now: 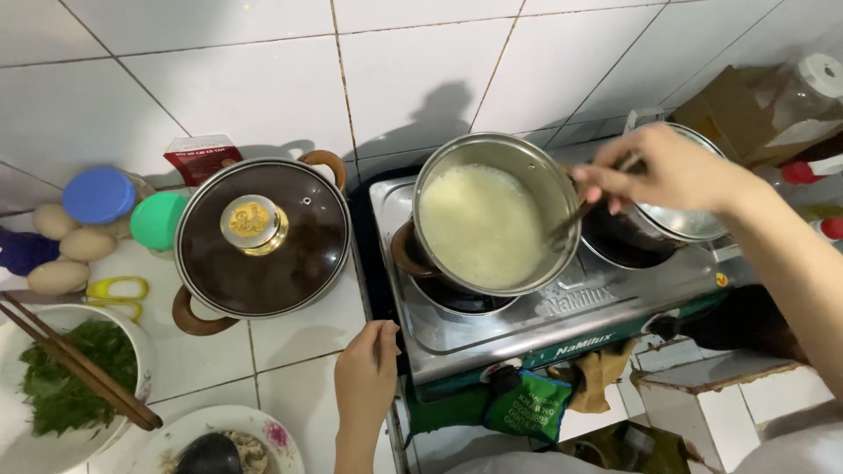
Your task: The person stirs rice porridge in a pot and adds minced meat.
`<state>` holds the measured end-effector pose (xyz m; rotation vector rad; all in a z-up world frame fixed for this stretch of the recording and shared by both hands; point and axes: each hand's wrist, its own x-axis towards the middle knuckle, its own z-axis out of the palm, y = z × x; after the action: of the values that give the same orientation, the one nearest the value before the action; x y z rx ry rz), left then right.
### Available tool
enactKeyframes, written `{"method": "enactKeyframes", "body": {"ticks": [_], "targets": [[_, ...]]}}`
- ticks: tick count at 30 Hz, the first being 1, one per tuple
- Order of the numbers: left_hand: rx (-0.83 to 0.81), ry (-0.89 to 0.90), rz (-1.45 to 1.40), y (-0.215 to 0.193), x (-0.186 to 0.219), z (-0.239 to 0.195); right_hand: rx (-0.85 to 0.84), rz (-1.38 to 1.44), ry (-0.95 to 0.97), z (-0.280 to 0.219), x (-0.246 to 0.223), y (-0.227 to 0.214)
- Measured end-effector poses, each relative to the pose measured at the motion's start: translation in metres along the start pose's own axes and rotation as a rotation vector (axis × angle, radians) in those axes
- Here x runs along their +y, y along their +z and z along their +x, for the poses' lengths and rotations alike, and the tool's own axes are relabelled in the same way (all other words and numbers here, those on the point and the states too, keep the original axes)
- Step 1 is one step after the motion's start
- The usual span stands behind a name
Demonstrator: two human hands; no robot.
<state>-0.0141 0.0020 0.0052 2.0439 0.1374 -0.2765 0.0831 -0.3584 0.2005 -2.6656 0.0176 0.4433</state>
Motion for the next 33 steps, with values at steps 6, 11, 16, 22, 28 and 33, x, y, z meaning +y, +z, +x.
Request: {"method": "enactKeyframes", "body": {"ticks": [6, 11, 16, 22, 28, 33], "targets": [[-0.01, 0.023, 0.042, 0.004, 0.004, -0.001, 0.238, -0.04, -0.544, 0.064, -0.011, 0.061], [-0.005, 0.032, 0.049, -0.003, 0.002, -0.001, 0.159, -0.088, -0.639, 0.064, 0.01, 0.108], [0.042, 0.117, 0.042, -0.003, -0.014, 0.002, 0.052, -0.213, -0.454, 0.013, 0.046, 0.081], [0.068, 0.144, 0.041, -0.006, -0.01, 0.003, 0.145, -0.062, -0.225, -0.017, 0.011, 0.01], [0.057, 0.099, 0.054, -0.007, 0.0, -0.001, 0.332, 0.075, -0.116, 0.009, -0.055, 0.026], [0.028, 0.104, 0.019, -0.004, 0.004, -0.004, 0.333, 0.009, -0.468, 0.05, -0.027, 0.125]]}}
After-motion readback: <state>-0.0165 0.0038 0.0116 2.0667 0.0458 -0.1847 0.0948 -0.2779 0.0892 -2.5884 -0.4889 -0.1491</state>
